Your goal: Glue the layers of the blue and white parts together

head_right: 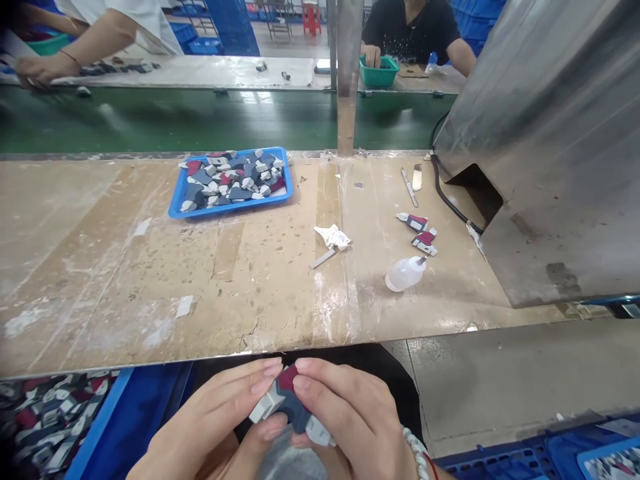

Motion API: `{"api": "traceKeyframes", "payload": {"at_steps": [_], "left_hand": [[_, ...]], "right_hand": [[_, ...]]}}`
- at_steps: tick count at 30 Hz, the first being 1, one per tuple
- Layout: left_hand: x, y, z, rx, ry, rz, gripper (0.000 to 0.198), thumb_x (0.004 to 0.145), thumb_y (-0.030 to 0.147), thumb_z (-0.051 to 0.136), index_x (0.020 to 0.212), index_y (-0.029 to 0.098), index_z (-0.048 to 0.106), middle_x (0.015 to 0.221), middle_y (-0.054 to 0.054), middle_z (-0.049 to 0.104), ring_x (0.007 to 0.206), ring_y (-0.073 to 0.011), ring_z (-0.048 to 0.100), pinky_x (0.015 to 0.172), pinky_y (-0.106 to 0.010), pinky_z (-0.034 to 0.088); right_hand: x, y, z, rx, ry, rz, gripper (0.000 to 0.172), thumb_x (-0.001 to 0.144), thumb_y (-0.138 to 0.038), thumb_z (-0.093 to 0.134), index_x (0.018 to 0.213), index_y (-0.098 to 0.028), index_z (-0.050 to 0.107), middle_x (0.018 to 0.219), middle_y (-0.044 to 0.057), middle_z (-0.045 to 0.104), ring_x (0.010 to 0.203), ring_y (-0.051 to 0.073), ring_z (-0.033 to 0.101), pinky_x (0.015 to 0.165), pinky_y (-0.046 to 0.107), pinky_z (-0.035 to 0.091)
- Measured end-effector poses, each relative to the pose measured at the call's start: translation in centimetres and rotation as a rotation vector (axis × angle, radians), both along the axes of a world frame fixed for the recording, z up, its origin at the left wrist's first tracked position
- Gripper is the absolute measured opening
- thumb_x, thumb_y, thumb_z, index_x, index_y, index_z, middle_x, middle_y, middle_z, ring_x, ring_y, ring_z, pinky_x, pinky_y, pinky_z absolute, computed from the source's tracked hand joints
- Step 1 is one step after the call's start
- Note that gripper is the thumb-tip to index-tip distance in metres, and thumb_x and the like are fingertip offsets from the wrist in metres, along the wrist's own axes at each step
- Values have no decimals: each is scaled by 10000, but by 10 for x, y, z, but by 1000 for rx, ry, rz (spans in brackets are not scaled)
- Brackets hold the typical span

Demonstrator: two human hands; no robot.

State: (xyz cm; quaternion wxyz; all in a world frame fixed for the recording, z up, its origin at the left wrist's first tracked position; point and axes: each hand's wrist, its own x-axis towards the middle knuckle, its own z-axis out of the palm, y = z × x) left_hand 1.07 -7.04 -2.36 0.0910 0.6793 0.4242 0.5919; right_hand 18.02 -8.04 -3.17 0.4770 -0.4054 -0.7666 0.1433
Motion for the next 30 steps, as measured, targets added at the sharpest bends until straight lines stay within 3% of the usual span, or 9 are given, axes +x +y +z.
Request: {"api": "traceKeyframes", "payload": {"at_steps": [3, 8, 12, 17, 21, 26, 28, 30], "left_hand": [[2, -4, -1, 10, 51, 75, 235, 858, 143, 728, 1082, 216, 740, 922, 14, 794, 765, -172, 760, 646, -291, 672], [-5, -9, 2, 53, 176, 51, 189, 850, 159, 709, 1034, 180, 749, 883, -1, 804, 738, -193, 774, 594, -274, 687], [-1, -4, 3, 74, 123, 121, 188, 818, 39, 720, 962, 155, 754, 856, -3, 789, 720, -163, 760, 650, -251, 676], [4, 1, 3, 8, 65, 37, 228, 799, -36, 738, 997, 76, 731, 958, -29, 759, 875, -137, 735, 810, -219, 629], [0, 5, 1, -104, 77, -43, 241, 823, -10, 735, 1038, 99, 722, 982, -27, 759, 934, -141, 725, 867, -232, 609], [-9, 20, -10, -207, 107, -160, 184, 883, 43, 695, 1034, 147, 719, 965, -8, 764, 910, -108, 726, 860, -186, 584], [-12, 27, -14, -229, 114, -164, 200, 901, 70, 683, 1073, 169, 712, 992, -6, 761, 922, -107, 722, 866, -185, 577], [-16, 36, -17, -208, 142, -131, 223, 914, 71, 666, 1106, 178, 702, 1021, -11, 754, 954, -112, 715, 888, -188, 568]], "right_hand": [[-3, -8, -1, -81, -5, 19, 344, 1021, -275, 570, 1360, -221, 542, 1195, 70, 718, 1079, 151, 708, 901, 223, 587], [-15, -15, 5, -96, 59, -134, 253, 990, -238, 614, 1242, -229, 607, 1106, 52, 744, 956, 141, 737, 786, 203, 607], [-20, 2, 6, -9, 80, -32, 193, 1021, -173, 517, 1177, -128, 620, 1036, 115, 741, 951, 158, 737, 804, 212, 621], [-18, 14, 2, -18, 120, -21, 197, 1039, -199, 502, 1170, -118, 624, 1018, 120, 734, 987, 150, 722, 862, 184, 600], [-15, 16, -4, -42, 151, -37, 201, 1042, -236, 507, 1176, -144, 624, 1004, 103, 735, 952, 156, 723, 836, 208, 615], [-8, 27, -13, -91, 94, 57, 212, 1037, -197, 511, 1207, -130, 619, 1044, 107, 726, 996, 163, 705, 877, 236, 599], [-1, 27, -16, -100, 37, 80, 267, 1022, -254, 571, 1249, -118, 606, 1101, 128, 704, 995, 175, 699, 836, 236, 603], [11, 24, -21, -124, 42, 49, 309, 996, -305, 624, 1249, -128, 606, 1122, 131, 675, 846, 147, 689, 723, 223, 601]]}}
